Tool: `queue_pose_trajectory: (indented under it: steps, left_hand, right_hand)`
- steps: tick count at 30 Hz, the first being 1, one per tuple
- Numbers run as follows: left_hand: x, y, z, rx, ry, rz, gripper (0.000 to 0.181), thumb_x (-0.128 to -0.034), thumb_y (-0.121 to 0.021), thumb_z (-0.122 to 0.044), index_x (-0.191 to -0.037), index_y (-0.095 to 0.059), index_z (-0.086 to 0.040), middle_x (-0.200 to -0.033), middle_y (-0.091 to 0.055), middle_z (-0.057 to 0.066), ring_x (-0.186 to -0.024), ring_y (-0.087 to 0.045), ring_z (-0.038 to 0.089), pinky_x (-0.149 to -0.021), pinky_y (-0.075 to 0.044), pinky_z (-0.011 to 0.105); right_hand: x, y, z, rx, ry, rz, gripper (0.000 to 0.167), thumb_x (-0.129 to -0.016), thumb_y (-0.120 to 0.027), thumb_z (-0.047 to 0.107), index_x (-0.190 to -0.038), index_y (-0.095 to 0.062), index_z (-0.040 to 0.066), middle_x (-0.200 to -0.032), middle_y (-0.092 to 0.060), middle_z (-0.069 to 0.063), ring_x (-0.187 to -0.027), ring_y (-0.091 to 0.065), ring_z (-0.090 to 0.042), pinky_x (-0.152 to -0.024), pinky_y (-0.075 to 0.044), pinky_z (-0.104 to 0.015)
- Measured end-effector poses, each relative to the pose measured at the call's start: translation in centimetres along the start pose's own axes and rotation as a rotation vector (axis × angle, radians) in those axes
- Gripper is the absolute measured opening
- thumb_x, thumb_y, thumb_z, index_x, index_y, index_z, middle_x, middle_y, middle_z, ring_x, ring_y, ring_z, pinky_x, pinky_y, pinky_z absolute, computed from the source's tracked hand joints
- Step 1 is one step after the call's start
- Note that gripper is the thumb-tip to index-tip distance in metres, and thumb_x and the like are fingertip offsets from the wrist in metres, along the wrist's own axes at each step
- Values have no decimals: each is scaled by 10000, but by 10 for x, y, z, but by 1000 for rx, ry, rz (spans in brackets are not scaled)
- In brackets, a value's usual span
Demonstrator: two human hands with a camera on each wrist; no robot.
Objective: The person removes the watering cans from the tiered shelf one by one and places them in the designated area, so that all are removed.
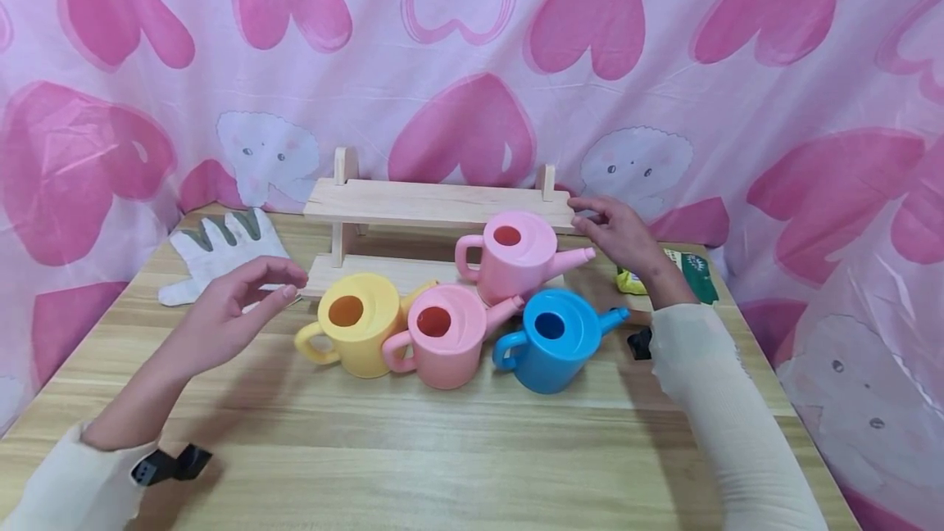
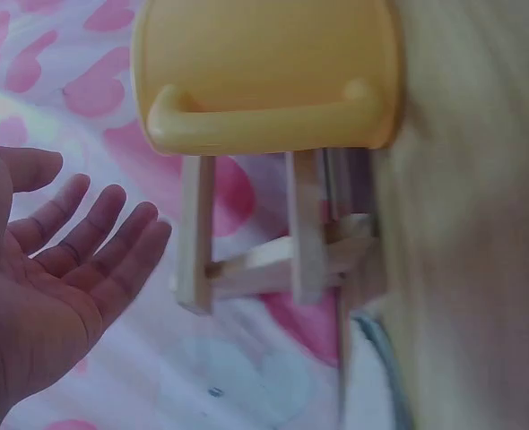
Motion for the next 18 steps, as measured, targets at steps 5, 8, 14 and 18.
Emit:
queue_pose_trajectory:
  steps: [5,8,14,18]
  left_hand:
    - [-28,-1,-12,-29,-78,-19,182,-1008,-667,-98,-1179,-687,-38,-1094,-715,51,-1007,-661,180,-869,-557,289]
    - [-46,-5,-18,-9,-108,-4,190,-1014,-662,-120,-1187,-687,-43,-1091,-723,44,-1005,-671,184,-864,-571,405]
    - [-79,-16,-35,-7,-128,67,209,-1014,-669,-152,-1197,-694,-54,-1087,-710,28,-989,-656,179,-849,-570,404]
    - [-98,-27,-48,-29,-170,141,189,-1009,-673,-140,-1173,-709,-55,-1105,-704,37,-988,-651,178,-835,-583,378]
  right_hand:
    - [-1,0,0,4,0,2,538,-1046,-610,358,-1522,-511,127,-1541,-427,-178,-1261,-502,-411,-976,-510,-600]
    - [-2,0,0,12,-1,-2,536,-1048,-606,359,-1519,-512,122,-1528,-439,-185,-1252,-508,-410,-968,-517,-593]
    - [-2,0,1,15,-1,1,549,-1045,-606,374,-1522,-509,122,-1528,-440,-189,-1255,-509,-411,-968,-521,-589]
    - [-2,1,1,4,0,18,546,-1049,-601,372,-1522,-505,117,-1533,-437,-189,-1268,-495,-413,-968,-515,-597]
Point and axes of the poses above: each hand's wrist, its own x-axis away from the middle knuckle, its own y-axis out of the back of the hand, z = x × y, the point moved 1 cm from there along -x, towards the middle knuckle
